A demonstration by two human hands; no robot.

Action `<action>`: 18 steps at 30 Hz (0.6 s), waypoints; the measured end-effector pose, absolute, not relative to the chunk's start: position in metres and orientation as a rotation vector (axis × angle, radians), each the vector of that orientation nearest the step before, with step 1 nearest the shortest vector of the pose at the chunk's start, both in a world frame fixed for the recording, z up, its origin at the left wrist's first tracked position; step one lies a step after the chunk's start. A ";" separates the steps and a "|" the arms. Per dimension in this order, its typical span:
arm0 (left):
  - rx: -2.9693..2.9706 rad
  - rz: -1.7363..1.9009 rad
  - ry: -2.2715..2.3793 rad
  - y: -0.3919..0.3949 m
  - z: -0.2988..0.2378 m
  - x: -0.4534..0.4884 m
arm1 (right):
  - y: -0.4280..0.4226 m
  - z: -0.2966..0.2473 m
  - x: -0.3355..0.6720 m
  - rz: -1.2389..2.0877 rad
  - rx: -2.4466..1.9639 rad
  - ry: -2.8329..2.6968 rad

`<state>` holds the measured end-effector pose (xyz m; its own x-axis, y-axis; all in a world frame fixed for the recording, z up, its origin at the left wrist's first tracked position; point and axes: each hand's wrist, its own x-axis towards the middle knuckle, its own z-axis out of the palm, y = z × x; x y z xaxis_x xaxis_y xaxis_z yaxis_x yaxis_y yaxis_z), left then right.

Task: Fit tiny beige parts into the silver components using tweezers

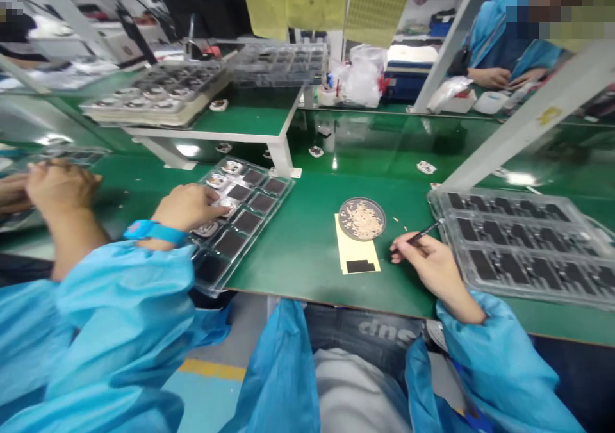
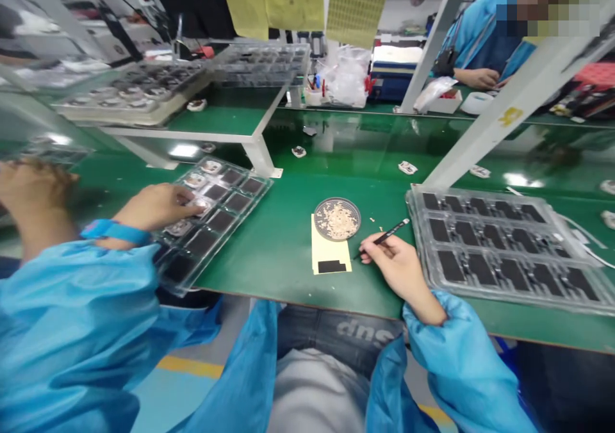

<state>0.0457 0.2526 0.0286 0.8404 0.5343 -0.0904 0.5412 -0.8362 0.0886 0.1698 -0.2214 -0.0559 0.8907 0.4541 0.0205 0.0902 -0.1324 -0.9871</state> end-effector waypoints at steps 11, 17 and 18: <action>1.992 0.364 0.509 0.094 0.037 0.005 | -0.204 -0.066 0.171 0.385 -1.712 -0.511; 1.385 -0.063 0.278 0.013 -0.031 0.059 | -0.203 -0.065 0.171 0.405 -1.661 -0.498; 1.382 -0.079 0.258 0.006 -0.037 0.067 | -0.203 -0.065 0.171 0.403 -1.660 -0.499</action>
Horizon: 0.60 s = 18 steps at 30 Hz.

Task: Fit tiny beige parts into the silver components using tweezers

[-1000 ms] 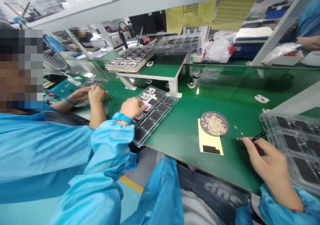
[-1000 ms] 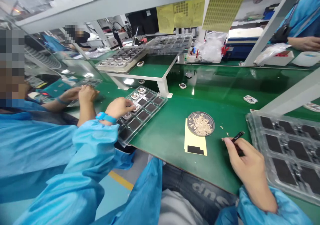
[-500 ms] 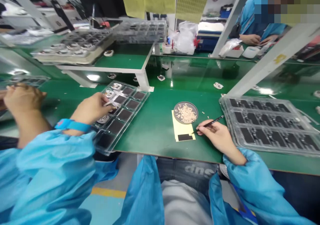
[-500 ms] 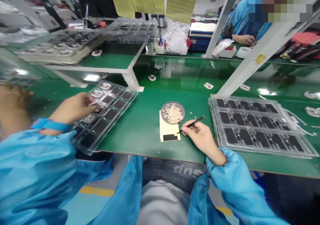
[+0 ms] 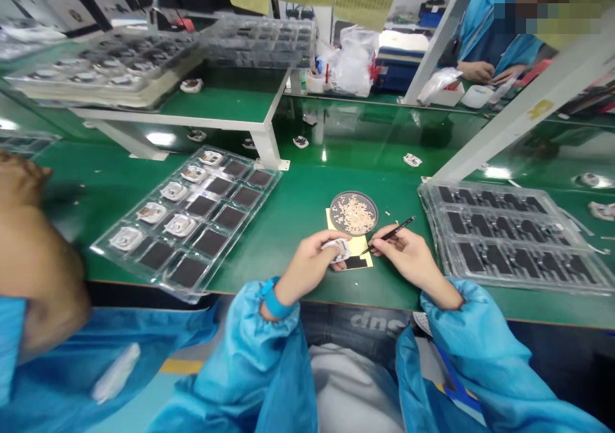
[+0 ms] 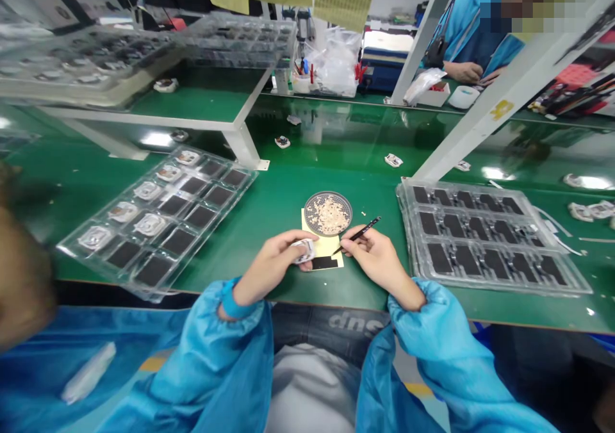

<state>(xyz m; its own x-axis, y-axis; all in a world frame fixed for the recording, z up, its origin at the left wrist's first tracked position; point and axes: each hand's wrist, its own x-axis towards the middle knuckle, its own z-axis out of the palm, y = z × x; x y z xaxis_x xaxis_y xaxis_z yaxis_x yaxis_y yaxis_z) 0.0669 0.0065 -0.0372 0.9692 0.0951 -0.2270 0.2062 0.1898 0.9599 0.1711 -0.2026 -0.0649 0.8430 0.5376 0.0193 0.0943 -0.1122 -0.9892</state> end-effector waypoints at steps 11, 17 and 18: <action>1.355 -0.052 0.301 -0.012 -0.055 0.077 | -0.205 -0.039 0.167 0.162 -1.532 -0.591; 1.376 -0.020 0.307 -0.016 -0.059 0.075 | -0.199 -0.034 0.163 -0.162 -1.462 -0.813; 1.393 -0.012 0.301 -0.016 -0.061 0.074 | -0.198 -0.036 0.162 -0.185 -1.462 -0.832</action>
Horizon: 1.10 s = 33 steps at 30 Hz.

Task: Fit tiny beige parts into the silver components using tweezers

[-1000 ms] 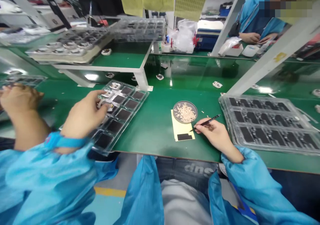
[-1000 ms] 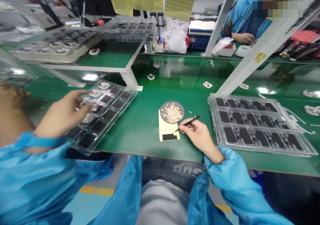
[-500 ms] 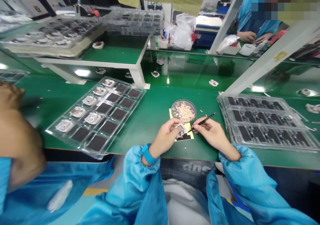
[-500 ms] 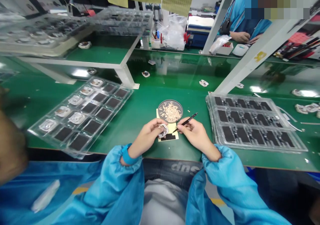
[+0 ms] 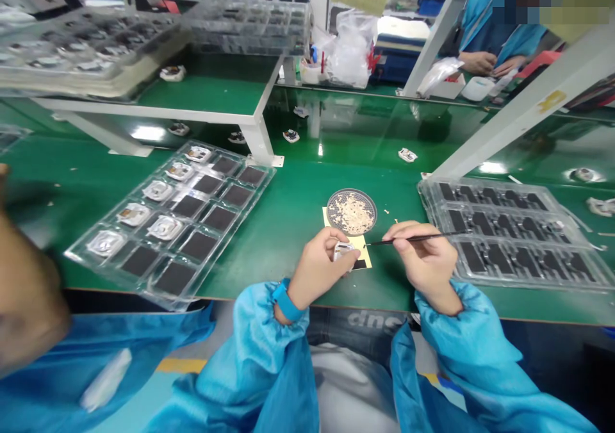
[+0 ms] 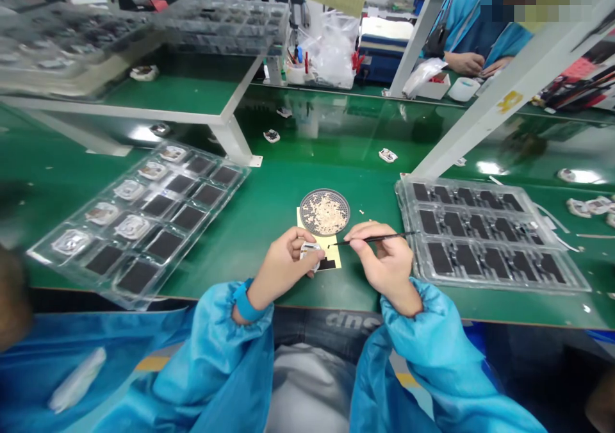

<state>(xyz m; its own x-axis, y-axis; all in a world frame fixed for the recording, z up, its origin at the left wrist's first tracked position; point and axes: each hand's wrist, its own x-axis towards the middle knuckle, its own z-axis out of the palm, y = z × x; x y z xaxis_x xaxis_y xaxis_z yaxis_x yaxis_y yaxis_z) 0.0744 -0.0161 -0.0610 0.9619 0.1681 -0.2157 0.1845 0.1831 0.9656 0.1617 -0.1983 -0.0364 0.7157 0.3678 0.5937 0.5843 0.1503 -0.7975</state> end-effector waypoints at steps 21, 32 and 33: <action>1.345 -0.014 0.255 -0.015 -0.066 0.073 | -0.195 -0.042 0.156 -0.149 -1.623 -0.994; 1.345 -0.015 0.289 -0.015 -0.057 0.072 | -0.197 -0.043 0.156 -0.143 -1.619 -0.943; 1.344 -0.011 0.293 -0.015 -0.056 0.072 | -0.198 -0.043 0.156 -0.137 -1.615 -0.929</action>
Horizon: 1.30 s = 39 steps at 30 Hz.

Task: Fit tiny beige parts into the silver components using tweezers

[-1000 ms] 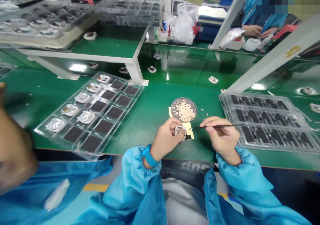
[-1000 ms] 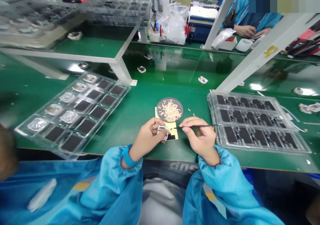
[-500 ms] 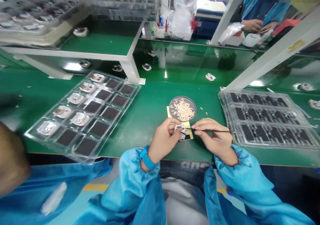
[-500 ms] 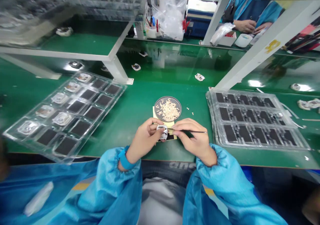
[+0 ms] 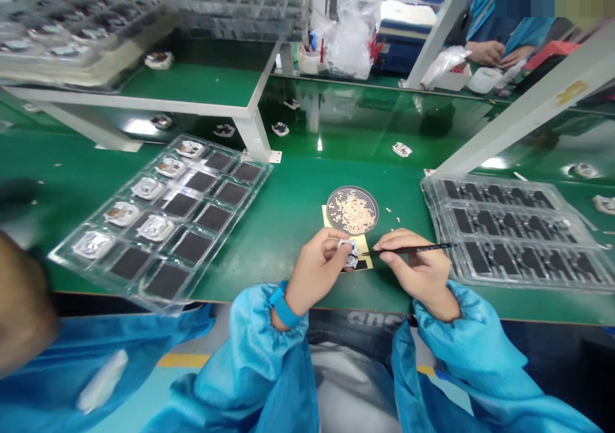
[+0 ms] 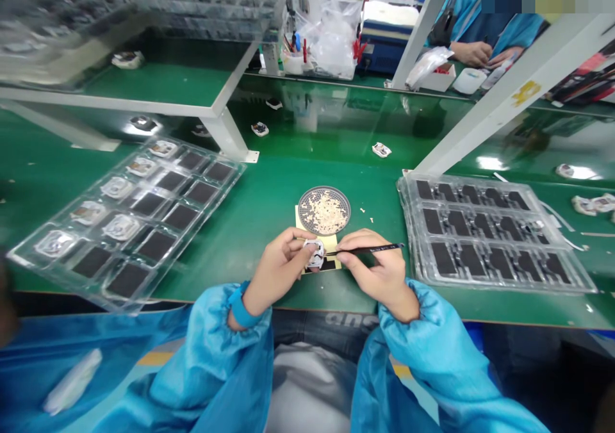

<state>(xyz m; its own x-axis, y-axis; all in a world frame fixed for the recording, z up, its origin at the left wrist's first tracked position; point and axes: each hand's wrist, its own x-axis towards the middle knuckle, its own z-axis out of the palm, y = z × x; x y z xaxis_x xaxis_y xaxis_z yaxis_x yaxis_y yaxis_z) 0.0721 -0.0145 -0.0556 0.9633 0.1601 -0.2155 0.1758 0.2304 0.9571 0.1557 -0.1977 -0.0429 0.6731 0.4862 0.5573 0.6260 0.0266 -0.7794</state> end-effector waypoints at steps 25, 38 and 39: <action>1.315 0.080 0.296 -0.012 -0.055 0.072 | -0.208 -0.049 0.160 0.280 -1.510 -0.809; 1.360 0.062 0.269 -0.007 -0.055 0.070 | -0.302 0.036 0.182 -0.069 -1.603 -0.553; 1.364 0.054 0.261 -0.007 -0.055 0.070 | -0.320 0.043 0.201 -0.233 -1.693 -0.472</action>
